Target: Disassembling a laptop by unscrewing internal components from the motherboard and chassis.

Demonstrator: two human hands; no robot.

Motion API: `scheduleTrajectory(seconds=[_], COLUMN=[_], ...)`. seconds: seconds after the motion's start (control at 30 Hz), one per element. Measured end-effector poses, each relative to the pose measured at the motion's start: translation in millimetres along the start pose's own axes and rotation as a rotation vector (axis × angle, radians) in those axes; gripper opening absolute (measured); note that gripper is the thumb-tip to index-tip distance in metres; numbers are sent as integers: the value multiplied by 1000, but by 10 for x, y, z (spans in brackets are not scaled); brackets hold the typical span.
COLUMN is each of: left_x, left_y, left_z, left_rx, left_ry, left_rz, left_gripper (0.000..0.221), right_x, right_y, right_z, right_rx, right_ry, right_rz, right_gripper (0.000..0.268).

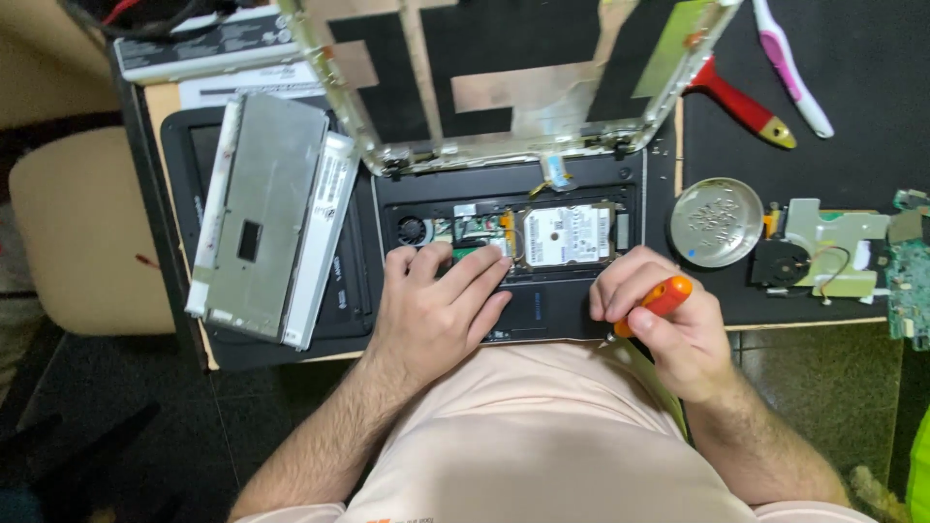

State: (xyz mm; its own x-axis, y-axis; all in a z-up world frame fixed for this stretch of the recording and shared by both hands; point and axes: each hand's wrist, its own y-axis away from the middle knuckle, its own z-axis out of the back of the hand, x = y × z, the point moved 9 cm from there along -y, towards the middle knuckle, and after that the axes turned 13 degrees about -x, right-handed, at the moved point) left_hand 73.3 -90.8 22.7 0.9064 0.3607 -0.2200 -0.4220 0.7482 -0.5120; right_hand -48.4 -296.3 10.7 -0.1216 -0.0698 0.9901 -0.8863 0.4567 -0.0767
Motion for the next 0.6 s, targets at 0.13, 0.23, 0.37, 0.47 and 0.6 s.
scheduleTrajectory(seconds=[0.13,0.23,0.37,0.47,0.6], left_x=[-34,-46,-33,-27,-16], left_y=[-15,-17,-41,-44,-25], left_z=[4,-10,0,-23,-39], left_rx=[1,17,-11,-13,-4], left_ry=[17,-8,7,16,14], left_rz=[-44,-67,-26,-8,4], left_gripper=[30,32,27,28,31], right_x=[-76,-163,-71,54,172], right_y=[93,48,-155,-285,-404], right_z=[273,559,964,1084,1135], right_rx=[-58,-169,-295,-378,-422], right_ry=[48,7,77,208,455], right_rz=[17,-123,-25,15,125], right_gripper=[37,47,22,19,24])
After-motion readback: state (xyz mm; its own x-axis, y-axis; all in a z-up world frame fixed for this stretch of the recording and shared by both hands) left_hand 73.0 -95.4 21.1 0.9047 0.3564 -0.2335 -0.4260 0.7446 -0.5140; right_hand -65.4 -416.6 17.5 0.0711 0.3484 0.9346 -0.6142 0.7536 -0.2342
